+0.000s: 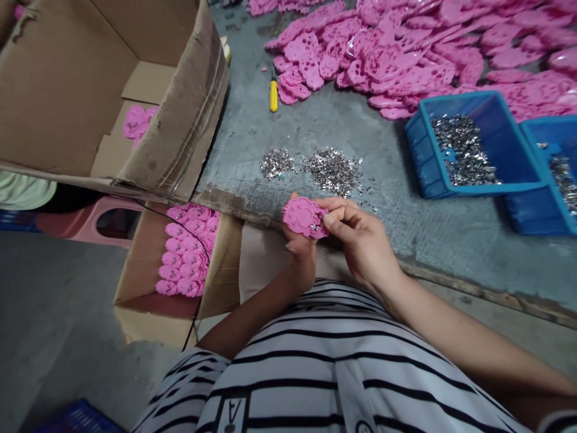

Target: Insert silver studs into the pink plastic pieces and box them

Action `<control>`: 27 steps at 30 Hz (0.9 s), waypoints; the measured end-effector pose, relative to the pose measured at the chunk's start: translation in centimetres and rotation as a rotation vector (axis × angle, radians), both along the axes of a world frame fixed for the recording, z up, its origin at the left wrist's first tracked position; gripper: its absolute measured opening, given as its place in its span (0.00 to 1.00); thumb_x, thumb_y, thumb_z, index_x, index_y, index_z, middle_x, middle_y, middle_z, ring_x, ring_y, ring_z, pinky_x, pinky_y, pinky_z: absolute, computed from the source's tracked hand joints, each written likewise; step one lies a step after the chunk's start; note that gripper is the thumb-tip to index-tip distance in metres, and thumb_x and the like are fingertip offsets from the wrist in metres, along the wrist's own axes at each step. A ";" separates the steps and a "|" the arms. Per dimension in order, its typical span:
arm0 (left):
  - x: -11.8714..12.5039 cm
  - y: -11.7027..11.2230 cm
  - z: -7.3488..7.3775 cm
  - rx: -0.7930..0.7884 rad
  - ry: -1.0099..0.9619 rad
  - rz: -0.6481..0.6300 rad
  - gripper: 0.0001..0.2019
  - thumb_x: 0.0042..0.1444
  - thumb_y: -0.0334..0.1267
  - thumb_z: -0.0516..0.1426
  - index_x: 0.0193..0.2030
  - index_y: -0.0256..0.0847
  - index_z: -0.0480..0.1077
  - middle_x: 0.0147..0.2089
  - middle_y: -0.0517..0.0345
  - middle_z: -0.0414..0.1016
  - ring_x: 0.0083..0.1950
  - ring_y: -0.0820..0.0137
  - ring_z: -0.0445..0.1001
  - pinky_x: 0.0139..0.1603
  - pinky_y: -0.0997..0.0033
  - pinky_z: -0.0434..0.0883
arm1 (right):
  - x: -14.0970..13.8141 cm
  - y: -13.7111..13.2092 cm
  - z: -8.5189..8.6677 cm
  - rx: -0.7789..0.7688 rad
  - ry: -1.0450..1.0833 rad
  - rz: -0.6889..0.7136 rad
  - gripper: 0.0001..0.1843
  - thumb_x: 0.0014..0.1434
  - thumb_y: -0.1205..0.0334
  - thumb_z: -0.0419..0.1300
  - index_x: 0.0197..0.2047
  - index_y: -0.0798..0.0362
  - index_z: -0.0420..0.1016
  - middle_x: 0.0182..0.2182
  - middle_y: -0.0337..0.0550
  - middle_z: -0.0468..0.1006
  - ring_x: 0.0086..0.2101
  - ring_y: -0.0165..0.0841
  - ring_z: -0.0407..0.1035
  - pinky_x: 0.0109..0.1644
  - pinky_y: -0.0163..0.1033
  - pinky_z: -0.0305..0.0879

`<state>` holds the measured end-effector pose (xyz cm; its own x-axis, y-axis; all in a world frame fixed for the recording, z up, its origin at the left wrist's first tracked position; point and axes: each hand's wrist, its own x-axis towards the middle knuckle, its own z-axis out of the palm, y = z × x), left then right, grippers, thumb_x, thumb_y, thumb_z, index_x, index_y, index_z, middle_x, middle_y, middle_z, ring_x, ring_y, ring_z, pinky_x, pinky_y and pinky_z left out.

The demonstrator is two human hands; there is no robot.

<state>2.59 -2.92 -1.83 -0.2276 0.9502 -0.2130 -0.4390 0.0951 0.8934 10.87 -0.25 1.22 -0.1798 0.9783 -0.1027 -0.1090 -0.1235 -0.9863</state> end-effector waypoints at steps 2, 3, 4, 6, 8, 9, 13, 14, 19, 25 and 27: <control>0.1 -0.1 -0.2 0.134 -0.061 0.095 0.45 0.36 0.80 0.50 0.52 0.47 0.66 0.49 0.46 0.72 0.60 0.55 0.68 0.55 0.60 0.70 | -0.2 -0.1 0.1 -0.016 0.029 -0.010 0.16 0.52 0.53 0.67 0.20 0.50 0.70 0.44 0.44 0.78 0.49 0.40 0.69 0.57 0.49 0.63; 0.1 -0.2 -0.3 0.198 -0.099 0.126 0.43 0.37 0.77 0.54 0.52 0.48 0.65 0.49 0.47 0.73 0.60 0.56 0.69 0.57 0.61 0.70 | -0.2 -0.2 0.1 -0.022 0.042 -0.020 0.16 0.51 0.53 0.68 0.20 0.50 0.70 0.44 0.44 0.78 0.48 0.40 0.69 0.56 0.49 0.63; 0.2 -0.3 -0.4 0.246 -0.131 0.146 0.40 0.39 0.74 0.56 0.52 0.48 0.65 0.50 0.48 0.73 0.59 0.56 0.70 0.58 0.61 0.69 | -0.3 -0.2 0.1 -0.030 0.053 -0.029 0.16 0.51 0.53 0.68 0.20 0.50 0.70 0.44 0.44 0.78 0.48 0.40 0.70 0.56 0.49 0.63; 0.3 -0.4 -0.7 0.281 -0.154 0.148 0.37 0.42 0.72 0.57 0.53 0.50 0.65 0.50 0.50 0.74 0.59 0.58 0.70 0.60 0.62 0.68 | -0.4 -0.3 0.1 -0.047 0.066 -0.043 0.15 0.50 0.53 0.68 0.20 0.50 0.71 0.44 0.44 0.78 0.48 0.40 0.70 0.56 0.49 0.63; 0.4 -0.5 -0.9 0.287 -0.137 0.134 0.36 0.43 0.72 0.55 0.54 0.51 0.65 0.51 0.50 0.73 0.59 0.59 0.70 0.61 0.62 0.67 | -0.4 -0.4 0.1 -0.066 0.077 -0.045 0.13 0.50 0.53 0.68 0.21 0.50 0.72 0.44 0.44 0.78 0.48 0.40 0.70 0.57 0.49 0.63; 0.4 -0.6 -1.0 0.295 -0.125 0.121 0.36 0.44 0.72 0.55 0.54 0.51 0.65 0.52 0.50 0.73 0.60 0.59 0.69 0.61 0.62 0.67 | -0.4 -0.4 0.1 -0.078 0.088 -0.039 0.13 0.50 0.54 0.68 0.21 0.50 0.73 0.44 0.44 0.78 0.49 0.40 0.69 0.57 0.49 0.63; 0.3 -0.8 -1.5 0.372 -0.135 0.078 0.34 0.49 0.68 0.55 0.58 0.51 0.63 0.55 0.50 0.72 0.61 0.60 0.68 0.62 0.64 0.65 | -0.3 -0.3 0.1 -0.116 0.136 -0.016 0.11 0.49 0.56 0.68 0.22 0.50 0.73 0.44 0.44 0.79 0.50 0.40 0.68 0.57 0.49 0.62; 0.2 -0.8 -1.5 0.391 -0.146 0.069 0.34 0.50 0.66 0.55 0.59 0.52 0.62 0.56 0.50 0.71 0.62 0.61 0.68 0.63 0.65 0.65 | -0.3 -0.3 0.1 -0.116 0.137 -0.014 0.11 0.48 0.56 0.69 0.22 0.50 0.74 0.44 0.44 0.79 0.51 0.41 0.68 0.58 0.49 0.62; 0.2 -0.6 -1.9 0.405 -0.134 0.068 0.38 0.49 0.69 0.54 0.64 0.55 0.56 0.62 0.50 0.67 0.62 0.61 0.68 0.64 0.60 0.65 | -0.5 -0.4 -0.1 -0.088 0.163 -0.027 0.12 0.49 0.55 0.69 0.21 0.50 0.74 0.44 0.43 0.79 0.50 0.40 0.68 0.59 0.48 0.60; 0.2 -0.6 -2.3 0.459 -0.085 0.064 0.42 0.51 0.68 0.53 0.68 0.54 0.49 0.64 0.46 0.64 0.64 0.58 0.67 0.64 0.56 0.65 | -0.8 -0.5 -0.6 -0.079 0.189 -0.044 0.13 0.50 0.55 0.68 0.21 0.51 0.72 0.42 0.43 0.78 0.48 0.39 0.67 0.56 0.47 0.61; 0.1 -0.6 -2.5 0.476 -0.085 0.033 0.40 0.52 0.67 0.53 0.68 0.55 0.49 0.63 0.46 0.65 0.63 0.59 0.68 0.64 0.55 0.64 | -0.8 -0.4 -0.7 -0.089 0.200 -0.037 0.13 0.49 0.55 0.68 0.21 0.51 0.72 0.42 0.43 0.78 0.48 0.39 0.67 0.55 0.46 0.60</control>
<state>2.70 -3.54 -4.29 -0.2595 0.9393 0.2245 -0.5085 -0.3305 0.7951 10.09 -0.62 0.53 -0.1696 0.9734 -0.1543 -0.3076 -0.2010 -0.9300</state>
